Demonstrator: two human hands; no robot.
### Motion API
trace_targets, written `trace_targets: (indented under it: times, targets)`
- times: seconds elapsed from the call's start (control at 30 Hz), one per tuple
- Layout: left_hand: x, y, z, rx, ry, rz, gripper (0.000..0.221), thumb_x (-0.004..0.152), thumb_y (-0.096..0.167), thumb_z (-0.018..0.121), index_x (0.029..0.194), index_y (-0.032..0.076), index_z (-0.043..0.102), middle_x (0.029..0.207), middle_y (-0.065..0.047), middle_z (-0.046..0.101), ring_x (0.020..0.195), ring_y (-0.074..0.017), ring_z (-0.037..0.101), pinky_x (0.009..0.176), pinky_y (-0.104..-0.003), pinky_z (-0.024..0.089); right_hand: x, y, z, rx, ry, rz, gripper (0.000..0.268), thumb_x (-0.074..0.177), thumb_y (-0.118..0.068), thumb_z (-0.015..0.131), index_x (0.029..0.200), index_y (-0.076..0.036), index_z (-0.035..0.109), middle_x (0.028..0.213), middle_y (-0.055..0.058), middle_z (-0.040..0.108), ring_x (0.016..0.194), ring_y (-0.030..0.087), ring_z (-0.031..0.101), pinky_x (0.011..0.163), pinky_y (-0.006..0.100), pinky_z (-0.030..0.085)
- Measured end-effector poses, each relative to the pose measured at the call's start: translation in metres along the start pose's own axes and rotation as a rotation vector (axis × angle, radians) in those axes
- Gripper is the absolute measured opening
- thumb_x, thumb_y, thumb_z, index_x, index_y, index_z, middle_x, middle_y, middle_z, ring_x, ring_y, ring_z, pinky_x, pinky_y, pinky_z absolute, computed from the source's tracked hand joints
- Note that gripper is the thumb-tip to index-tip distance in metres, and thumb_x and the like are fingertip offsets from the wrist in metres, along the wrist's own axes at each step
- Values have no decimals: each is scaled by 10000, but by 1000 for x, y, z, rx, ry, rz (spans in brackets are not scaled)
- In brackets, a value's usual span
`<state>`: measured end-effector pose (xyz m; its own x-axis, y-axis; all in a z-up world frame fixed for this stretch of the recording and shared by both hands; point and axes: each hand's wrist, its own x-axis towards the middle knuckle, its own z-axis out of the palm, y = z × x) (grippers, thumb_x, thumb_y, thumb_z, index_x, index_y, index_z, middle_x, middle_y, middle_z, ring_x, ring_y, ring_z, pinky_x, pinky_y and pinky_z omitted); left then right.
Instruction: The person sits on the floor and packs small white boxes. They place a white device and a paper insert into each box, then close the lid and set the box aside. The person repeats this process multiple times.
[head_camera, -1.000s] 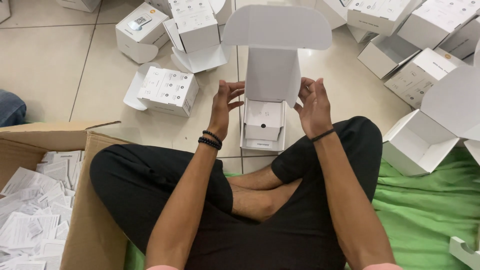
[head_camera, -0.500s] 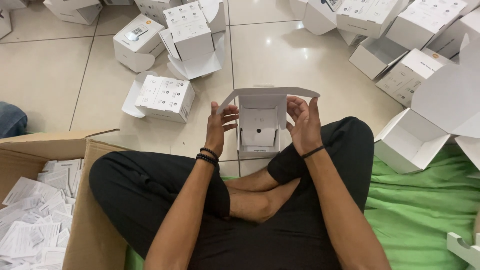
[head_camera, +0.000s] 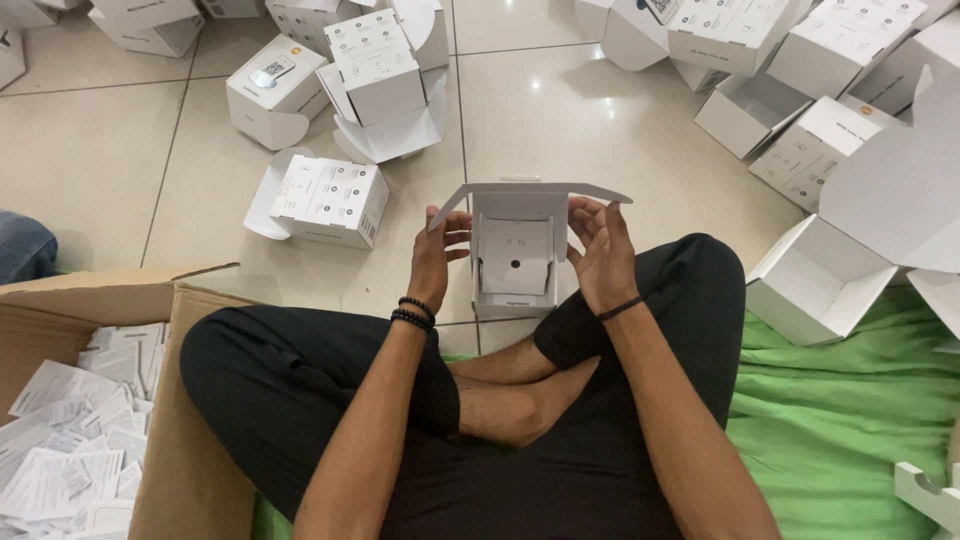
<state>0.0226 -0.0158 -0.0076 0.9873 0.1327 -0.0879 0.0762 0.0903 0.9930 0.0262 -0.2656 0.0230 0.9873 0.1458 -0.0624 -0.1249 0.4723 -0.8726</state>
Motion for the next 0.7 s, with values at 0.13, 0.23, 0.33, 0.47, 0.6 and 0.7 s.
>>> trace_targets:
  times: [0.13, 0.23, 0.33, 0.47, 0.6, 0.7]
  targets:
    - [2, -2, -1, 9, 1, -9, 807, 984, 729, 256, 1098, 63, 697, 1065, -72, 713, 1017, -203, 676, 878, -359, 557, 1, 2, 1, -22, -15, -13, 511, 946, -494, 545, 1270, -99, 566, 1272, 55, 570, 1319, 192, 471, 1082, 405, 401]
    - [2, -3, -1, 27, -3, -10, 818, 968, 752, 270, 1095, 66, 697, 1060, -76, 716, 1026, -205, 679, 882, -361, 555, 0, 1, 4, -65, -7, -20, 428, 914, -274, 606, 1292, -84, 546, 1275, 57, 579, 1266, 180, 497, 1056, 392, 419]
    - [1, -2, -1, 34, -14, 3, 839, 948, 781, 272, 1091, 70, 694, 1062, -78, 715, 1034, -209, 678, 889, -367, 561, 1, 2, 3, -59, 10, -13, 467, 896, -174, 615, 1346, -87, 525, 1258, 61, 581, 1188, 175, 529, 1044, 382, 440]
    - [4, -11, -2, 42, -12, -1, 839, 935, 792, 280, 1095, 74, 684, 1063, -75, 706, 1042, -211, 680, 893, -375, 575, 4, 8, -2, -80, 9, -1, 501, 904, -142, 588, 1399, -95, 524, 1213, 51, 583, 1133, 163, 554, 1032, 370, 466]
    - [4, -11, -2, 43, -27, -13, 702, 969, 677, 375, 1115, 62, 679, 1064, -65, 698, 1039, -199, 682, 878, -371, 574, 5, 13, -7, -218, -29, -46, 476, 962, -147, 526, 1436, -102, 528, 1254, 38, 594, 1104, 144, 586, 1021, 355, 505]
    - [-5, 6, 1, 119, -55, -6, 458, 1004, 445, 520, 1137, 37, 680, 1066, -66, 700, 1019, -168, 671, 862, -343, 567, 11, 34, -25, -351, -57, -119, 468, 1011, -137, 494, 1476, -100, 521, 1306, 65, 617, 1104, 151, 581, 1006, 338, 503]
